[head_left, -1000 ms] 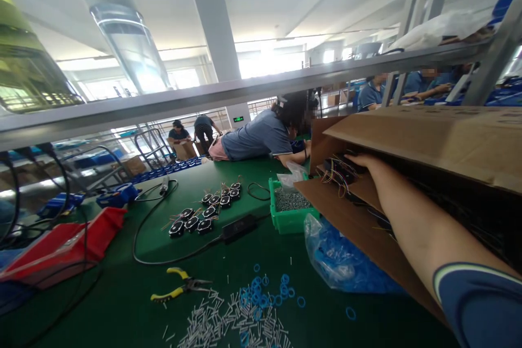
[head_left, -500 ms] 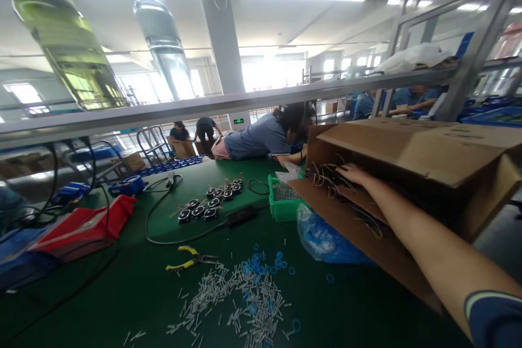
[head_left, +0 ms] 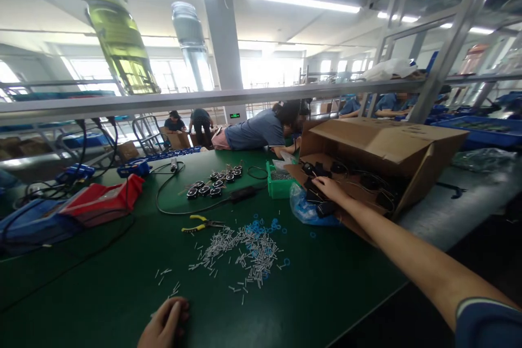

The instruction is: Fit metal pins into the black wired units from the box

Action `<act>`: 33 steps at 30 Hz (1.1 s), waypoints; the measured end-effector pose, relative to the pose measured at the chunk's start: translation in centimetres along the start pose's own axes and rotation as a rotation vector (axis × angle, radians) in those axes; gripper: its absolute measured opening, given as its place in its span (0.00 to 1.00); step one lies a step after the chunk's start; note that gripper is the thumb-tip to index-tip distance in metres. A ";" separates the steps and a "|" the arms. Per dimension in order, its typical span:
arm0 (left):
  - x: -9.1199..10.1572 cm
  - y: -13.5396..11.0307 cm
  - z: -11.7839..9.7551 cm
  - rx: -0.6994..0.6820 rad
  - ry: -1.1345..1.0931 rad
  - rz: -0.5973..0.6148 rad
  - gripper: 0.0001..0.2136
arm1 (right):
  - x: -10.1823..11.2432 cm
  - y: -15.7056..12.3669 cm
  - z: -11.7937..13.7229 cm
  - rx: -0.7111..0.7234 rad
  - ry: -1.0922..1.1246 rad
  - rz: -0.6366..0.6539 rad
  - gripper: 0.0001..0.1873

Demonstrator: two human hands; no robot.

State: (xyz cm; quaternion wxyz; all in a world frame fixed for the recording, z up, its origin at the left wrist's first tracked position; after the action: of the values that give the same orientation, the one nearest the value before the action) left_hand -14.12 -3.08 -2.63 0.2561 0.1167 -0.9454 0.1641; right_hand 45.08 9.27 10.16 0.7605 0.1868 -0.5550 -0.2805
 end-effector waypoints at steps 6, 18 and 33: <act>0.0 -1.0 -0.6 0.006 -0.033 -0.011 0.26 | 1.3 -3.5 6.7 0.142 0.034 -0.054 0.15; 0.2 -1.5 -1.1 -0.022 -0.049 -0.003 0.26 | -5.7 -8.9 21.8 0.479 0.186 0.095 0.11; -0.4 -0.2 0.3 0.001 0.016 0.055 0.25 | 7.1 -2.9 5.1 0.013 -0.192 -0.159 0.17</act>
State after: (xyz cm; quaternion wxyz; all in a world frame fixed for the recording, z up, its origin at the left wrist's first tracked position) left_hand -13.89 -3.30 -3.03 0.2592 0.0892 -0.9461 0.1726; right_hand 41.19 2.69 15.29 0.6780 0.2077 -0.6105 -0.3529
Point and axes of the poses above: each hand's wrist, its own y-axis towards the middle knuckle, its own x-axis out of the back of the hand, z = x × y, the point moved 8 cm from there along y, towards the middle knuckle, and after that the axes turned 14 degrees about -z, right-handed, at the moved point
